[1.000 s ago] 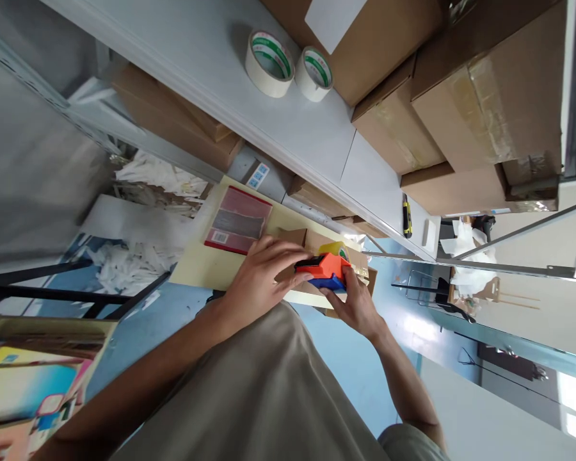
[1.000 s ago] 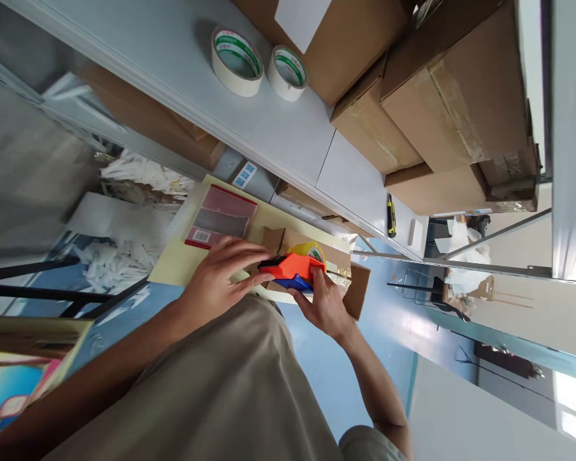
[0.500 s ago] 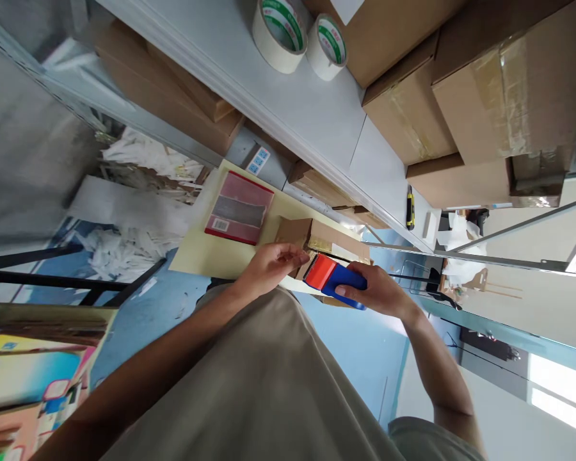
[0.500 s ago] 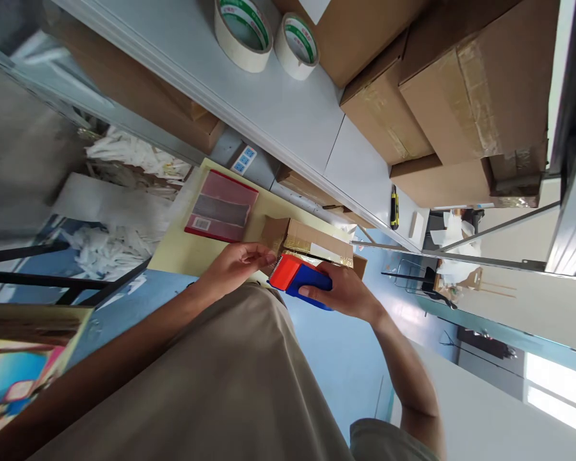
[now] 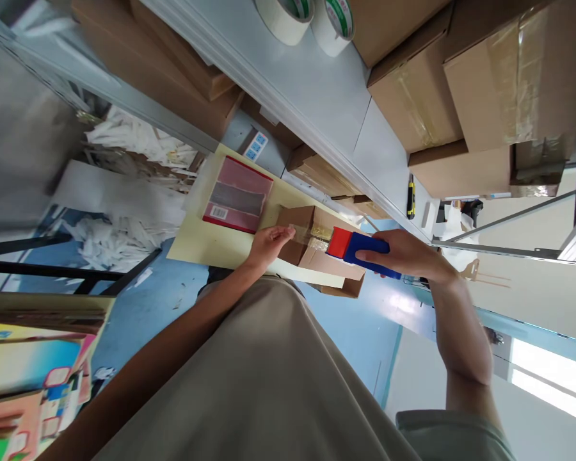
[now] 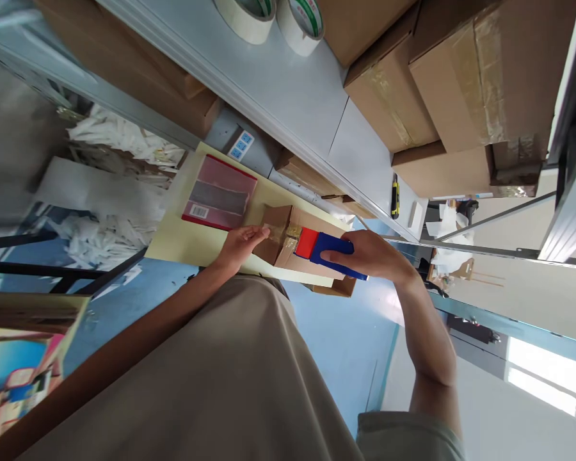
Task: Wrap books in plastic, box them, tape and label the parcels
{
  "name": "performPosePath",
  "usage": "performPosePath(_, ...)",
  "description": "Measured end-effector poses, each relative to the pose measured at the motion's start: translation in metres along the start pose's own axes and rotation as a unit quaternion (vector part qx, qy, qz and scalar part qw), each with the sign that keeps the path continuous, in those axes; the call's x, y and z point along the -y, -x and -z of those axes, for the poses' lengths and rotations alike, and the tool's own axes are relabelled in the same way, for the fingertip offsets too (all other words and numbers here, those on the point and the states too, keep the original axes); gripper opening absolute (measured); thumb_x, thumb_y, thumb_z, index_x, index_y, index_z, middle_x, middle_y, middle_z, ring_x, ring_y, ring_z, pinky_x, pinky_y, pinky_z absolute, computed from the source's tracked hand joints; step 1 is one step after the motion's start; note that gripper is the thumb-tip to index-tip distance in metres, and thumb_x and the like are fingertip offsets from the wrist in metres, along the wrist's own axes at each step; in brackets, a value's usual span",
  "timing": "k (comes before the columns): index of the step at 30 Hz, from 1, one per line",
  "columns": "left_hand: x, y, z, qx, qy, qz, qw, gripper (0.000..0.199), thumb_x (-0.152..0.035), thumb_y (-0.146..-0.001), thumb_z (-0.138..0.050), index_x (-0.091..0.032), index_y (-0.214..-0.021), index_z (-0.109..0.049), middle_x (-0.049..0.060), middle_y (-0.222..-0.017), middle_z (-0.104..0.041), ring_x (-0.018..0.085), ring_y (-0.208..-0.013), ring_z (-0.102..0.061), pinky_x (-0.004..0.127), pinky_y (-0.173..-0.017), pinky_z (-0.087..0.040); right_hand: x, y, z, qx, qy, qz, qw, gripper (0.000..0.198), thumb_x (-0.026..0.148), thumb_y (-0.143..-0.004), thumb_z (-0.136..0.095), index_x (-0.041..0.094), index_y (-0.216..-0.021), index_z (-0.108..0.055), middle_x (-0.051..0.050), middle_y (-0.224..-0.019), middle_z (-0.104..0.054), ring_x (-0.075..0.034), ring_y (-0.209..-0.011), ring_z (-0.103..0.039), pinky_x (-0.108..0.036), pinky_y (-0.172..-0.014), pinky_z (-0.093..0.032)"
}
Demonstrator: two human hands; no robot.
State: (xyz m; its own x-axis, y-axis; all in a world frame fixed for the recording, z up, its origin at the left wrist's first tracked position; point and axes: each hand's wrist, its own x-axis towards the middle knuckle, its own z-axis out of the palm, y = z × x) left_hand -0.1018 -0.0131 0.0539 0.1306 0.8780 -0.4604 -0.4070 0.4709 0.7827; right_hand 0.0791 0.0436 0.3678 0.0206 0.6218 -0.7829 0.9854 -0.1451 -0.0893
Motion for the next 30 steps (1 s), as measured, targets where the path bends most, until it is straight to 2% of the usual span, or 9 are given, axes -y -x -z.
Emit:
performPosePath(3,0.005,-0.007,-0.004,-0.004,0.013,0.031,0.999,0.055,-0.072,-0.071,-0.090,-0.019,-0.080,-0.078,0.008,-0.082,-0.080,0.026,-0.090,-0.075,0.035,-0.083,-0.058,0.007,-0.012,-0.001,0.017,0.004,0.001,1.000,0.056,0.076,-0.093,-0.073,0.023,-0.076,-0.071,-0.002,-0.060,-0.072,-0.016,-0.048,-0.063,-0.030,-0.047,-0.041)
performPosePath(6,0.008,-0.011,-0.009,-0.015,0.000,0.050,0.999,0.051,-0.069,-0.073,-0.089,-0.019,-0.077,-0.077,0.004,-0.077,-0.077,0.021,-0.084,-0.072,0.029,-0.076,-0.054,0.009,-0.019,-0.002,0.006,0.037,-0.002,0.999,0.060,0.079,-0.091,-0.073,0.023,-0.071,-0.068,-0.002,-0.059,-0.070,-0.016,-0.049,-0.062,-0.031,-0.049,-0.040)
performPosePath(10,0.008,-0.012,-0.010,-0.026,-0.005,0.058,0.998,0.054,-0.071,-0.074,-0.088,-0.019,-0.076,-0.076,0.003,-0.074,-0.075,0.021,-0.083,-0.071,0.028,-0.075,-0.053,0.005,-0.023,-0.002,0.010,0.055,-0.011,0.998,0.061,0.081,-0.091,-0.072,0.023,-0.073,-0.069,-0.003,-0.062,-0.070,-0.017,-0.051,-0.061,-0.033,-0.052,-0.040)
performPosePath(16,-0.016,0.006,0.013,-0.004,0.010,0.001,1.000,0.067,-0.081,-0.065,-0.089,-0.019,-0.086,-0.077,0.009,-0.090,-0.081,0.027,-0.097,-0.075,0.037,-0.091,-0.059,0.002,-0.003,0.000,0.038,0.074,-0.031,0.996,0.064,0.086,-0.090,-0.068,0.022,-0.090,-0.072,-0.005,-0.075,-0.075,-0.019,-0.061,-0.065,-0.033,-0.056,-0.040)
performPosePath(19,-0.034,0.019,0.024,0.004,-0.010,-0.013,1.000,0.067,-0.081,-0.068,-0.088,-0.019,-0.089,-0.079,0.009,-0.095,-0.083,0.029,-0.101,-0.076,0.039,-0.096,-0.059,0.002,0.012,0.001,0.038,0.088,-0.031,0.995,0.066,0.088,-0.091,-0.065,0.023,-0.096,-0.070,-0.005,-0.081,-0.076,-0.020,-0.066,-0.066,-0.033,-0.058,-0.040)
performPosePath(22,-0.045,0.028,0.026,-0.001,-0.022,-0.024,0.999,0.065,-0.080,-0.071,-0.087,-0.019,-0.091,-0.080,0.010,-0.099,-0.084,0.029,-0.102,-0.076,0.040,-0.098,-0.060,0.001,0.022,0.000,0.054,0.109,-0.010,0.993,0.066,0.089,-0.092,-0.061,0.023,-0.093,-0.068,-0.005,-0.080,-0.074,-0.020,-0.067,-0.065,-0.034,-0.060,-0.040)
performPosePath(27,-0.043,0.029,0.022,0.012,-0.022,-0.014,1.000,0.066,-0.081,-0.068,-0.089,-0.019,-0.089,-0.080,0.010,-0.098,-0.084,0.030,-0.102,-0.077,0.041,-0.097,-0.061,-0.002,0.027,0.001,0.065,0.129,-0.008,0.989,0.066,0.089,-0.092,-0.059,0.024,-0.088,-0.067,-0.004,-0.077,-0.072,-0.021,-0.068,-0.065,-0.035,-0.062,-0.039)
performPosePath(30,-0.034,0.024,0.019,0.016,-0.012,0.005,1.000,0.068,-0.082,-0.064,-0.090,-0.019,-0.087,-0.081,0.010,-0.094,-0.083,0.028,-0.097,-0.076,0.038,-0.087,-0.060,-0.001,0.028,0.002,0.061,0.114,-0.023,0.991,0.067,0.090,-0.092,-0.058,0.023,-0.088,-0.068,-0.004,-0.075,-0.072,-0.020,-0.065,-0.064,-0.035,-0.061,-0.038)
